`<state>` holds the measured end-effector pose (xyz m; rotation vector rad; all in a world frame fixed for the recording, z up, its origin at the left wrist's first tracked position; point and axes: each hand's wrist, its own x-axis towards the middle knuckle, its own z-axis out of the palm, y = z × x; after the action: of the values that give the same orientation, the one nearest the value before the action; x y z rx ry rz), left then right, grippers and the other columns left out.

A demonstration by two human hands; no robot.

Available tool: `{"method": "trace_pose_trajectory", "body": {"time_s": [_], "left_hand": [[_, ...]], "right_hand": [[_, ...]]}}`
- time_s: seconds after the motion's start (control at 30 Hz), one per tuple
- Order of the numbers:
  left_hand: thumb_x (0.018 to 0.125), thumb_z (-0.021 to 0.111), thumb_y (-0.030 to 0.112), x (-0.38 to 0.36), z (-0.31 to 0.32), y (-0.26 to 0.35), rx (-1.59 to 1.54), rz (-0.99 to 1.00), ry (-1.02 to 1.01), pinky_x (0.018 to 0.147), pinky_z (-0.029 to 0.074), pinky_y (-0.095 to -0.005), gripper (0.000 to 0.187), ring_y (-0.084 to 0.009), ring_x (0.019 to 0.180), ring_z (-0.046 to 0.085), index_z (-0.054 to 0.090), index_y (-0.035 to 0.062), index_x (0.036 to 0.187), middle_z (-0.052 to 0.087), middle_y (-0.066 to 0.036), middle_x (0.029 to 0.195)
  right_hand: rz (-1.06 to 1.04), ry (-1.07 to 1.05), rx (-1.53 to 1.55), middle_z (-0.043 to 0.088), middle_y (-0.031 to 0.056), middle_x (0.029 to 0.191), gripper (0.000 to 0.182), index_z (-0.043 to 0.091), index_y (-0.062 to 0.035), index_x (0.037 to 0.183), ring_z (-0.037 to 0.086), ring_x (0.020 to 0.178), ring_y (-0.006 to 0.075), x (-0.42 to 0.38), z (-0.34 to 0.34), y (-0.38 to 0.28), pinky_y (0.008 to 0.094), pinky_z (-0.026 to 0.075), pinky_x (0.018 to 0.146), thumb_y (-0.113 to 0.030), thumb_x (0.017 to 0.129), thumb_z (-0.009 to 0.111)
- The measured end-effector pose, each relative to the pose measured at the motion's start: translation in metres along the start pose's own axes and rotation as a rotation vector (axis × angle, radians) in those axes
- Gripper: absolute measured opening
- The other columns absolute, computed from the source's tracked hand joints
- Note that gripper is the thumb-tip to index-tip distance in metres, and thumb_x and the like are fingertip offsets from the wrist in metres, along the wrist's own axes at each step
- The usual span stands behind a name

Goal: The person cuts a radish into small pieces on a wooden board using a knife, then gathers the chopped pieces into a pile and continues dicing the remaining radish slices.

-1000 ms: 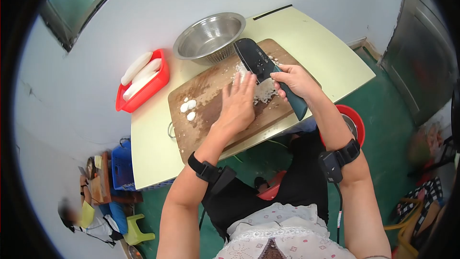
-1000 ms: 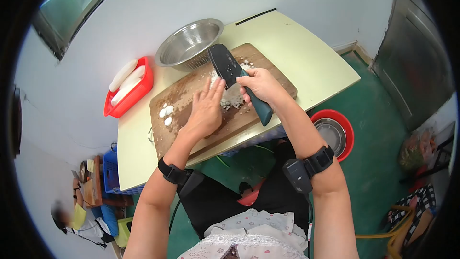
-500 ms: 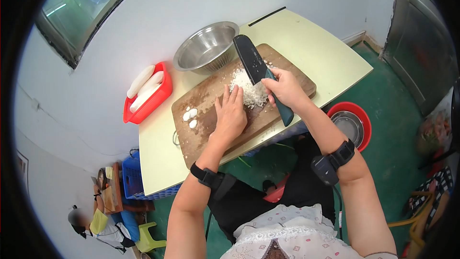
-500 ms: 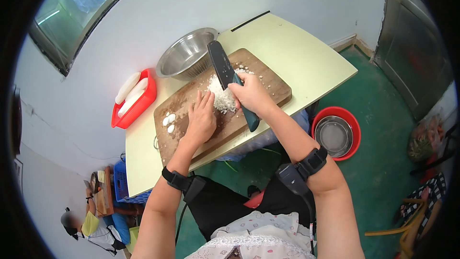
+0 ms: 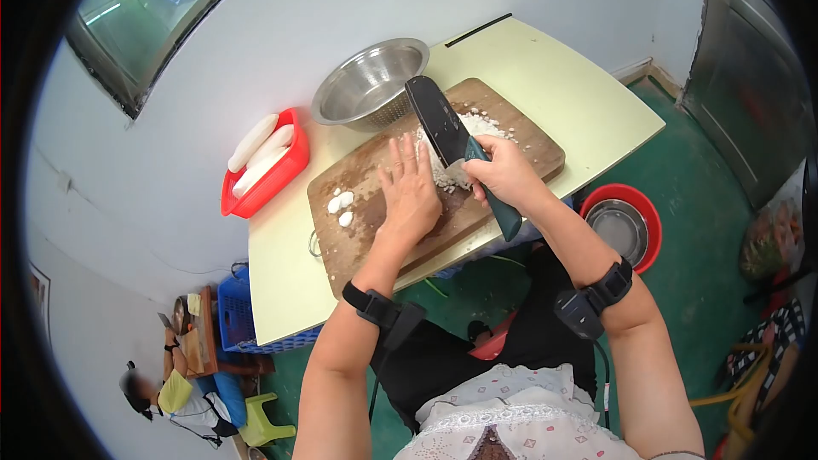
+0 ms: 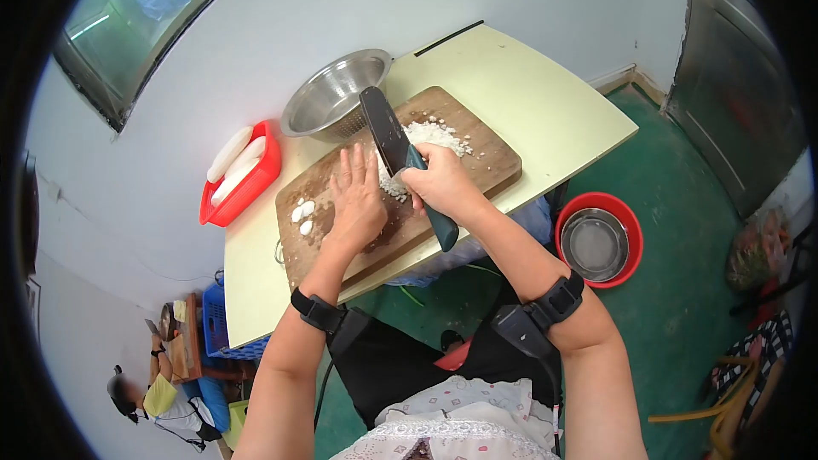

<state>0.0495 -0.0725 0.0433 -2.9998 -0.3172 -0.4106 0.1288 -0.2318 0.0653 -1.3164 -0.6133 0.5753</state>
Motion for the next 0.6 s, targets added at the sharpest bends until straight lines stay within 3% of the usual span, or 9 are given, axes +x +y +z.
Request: {"method": "trace_pose_trajectory", "body": {"time_s": [0.1, 0.2, 0.3, 0.43, 0.47, 0.53, 0.6], "left_hand": [[0.076, 0.050, 0.004, 0.003, 0.008, -0.010, -0.034, -0.028, 0.034, 0.106, 0.014, -0.0647, 0.072, -0.0431, 0.141, 0.010, 0.026, 0.0006, 0.144, 0.016, -0.026, 0.151], [0.076, 0.050, 0.003, 0.007, -0.020, 0.014, -0.144, 0.157, 0.226, 0.106, 0.014, -0.0646, 0.073, -0.0442, 0.141, 0.010, 0.026, 0.0038, 0.145, 0.016, -0.027, 0.150], [0.077, 0.050, 0.004, 0.007, -0.018, 0.016, -0.138, 0.088, 0.138, 0.106, 0.014, -0.0646, 0.074, -0.0440, 0.141, 0.010, 0.025, 0.0066, 0.146, 0.016, -0.027, 0.150], [0.074, 0.052, 0.002, 0.002, -0.002, -0.003, 0.025, 0.034, -0.004, 0.105, 0.013, -0.0664, 0.063, -0.0441, 0.141, 0.009, 0.041, 0.0008, 0.136, 0.017, -0.027, 0.150], [0.072, 0.054, 0.001, 0.000, 0.003, -0.008, -0.029, 0.048, -0.001, 0.104, 0.014, -0.0681, 0.054, -0.0443, 0.141, 0.008, 0.050, -0.0025, 0.126, 0.019, -0.027, 0.150], [0.072, 0.053, -0.001, -0.001, -0.011, -0.006, -0.023, 0.042, 0.080, 0.105, 0.019, -0.0636, 0.047, -0.0438, 0.139, 0.014, 0.055, -0.0034, 0.120, 0.025, -0.027, 0.146], [0.073, 0.051, -0.003, 0.003, -0.018, -0.013, -0.096, 0.010, 0.211, 0.105, 0.025, -0.0578, 0.042, -0.0425, 0.135, 0.022, 0.059, -0.0030, 0.114, 0.033, -0.026, 0.141]], "right_hand": [[0.001, 0.006, -0.045, 0.054, 0.0035, 0.063, 0.011, 0.055, 0.0026, 0.089, 0.052, 0.046, 0.0099, -0.003, -0.001, -0.002, 0.0253, 0.044, 0.042, -0.005, 0.081, 0.054], [-0.044, 0.031, -0.096, 0.054, 0.0052, 0.060, 0.013, 0.055, 0.0038, 0.087, 0.054, 0.044, 0.0118, -0.005, 0.004, -0.001, 0.0274, 0.045, 0.042, -0.006, 0.079, 0.052], [-0.064, 0.024, -0.061, 0.055, 0.0059, 0.059, 0.014, 0.055, 0.0043, 0.086, 0.055, 0.044, 0.0126, -0.008, 0.007, -0.002, 0.0288, 0.045, 0.041, -0.007, 0.078, 0.051], [-0.043, 0.050, -0.115, 0.057, 0.0088, 0.060, 0.016, 0.056, 0.0026, 0.089, 0.057, 0.047, 0.0174, -0.010, 0.000, -0.003, 0.0311, 0.047, 0.047, -0.007, 0.076, 0.053], [-0.109, 0.107, -0.293, 0.057, 0.0089, 0.062, 0.019, 0.057, 0.0016, 0.094, 0.057, 0.050, 0.0171, -0.010, -0.001, -0.002, 0.0311, 0.048, 0.049, -0.006, 0.077, 0.054], [-0.245, 0.215, -0.647, 0.057, 0.0090, 0.064, 0.028, 0.059, -0.0003, 0.104, 0.059, 0.056, 0.0165, -0.007, -0.003, 0.003, 0.0313, 0.049, 0.054, -0.004, 0.077, 0.055], [-0.461, 0.264, -0.819, 0.059, 0.0113, 0.069, 0.033, 0.059, -0.0044, 0.110, 0.061, 0.062, 0.0224, -0.009, -0.003, 0.013, 0.0349, 0.050, 0.058, -0.006, 0.077, 0.057]]}}
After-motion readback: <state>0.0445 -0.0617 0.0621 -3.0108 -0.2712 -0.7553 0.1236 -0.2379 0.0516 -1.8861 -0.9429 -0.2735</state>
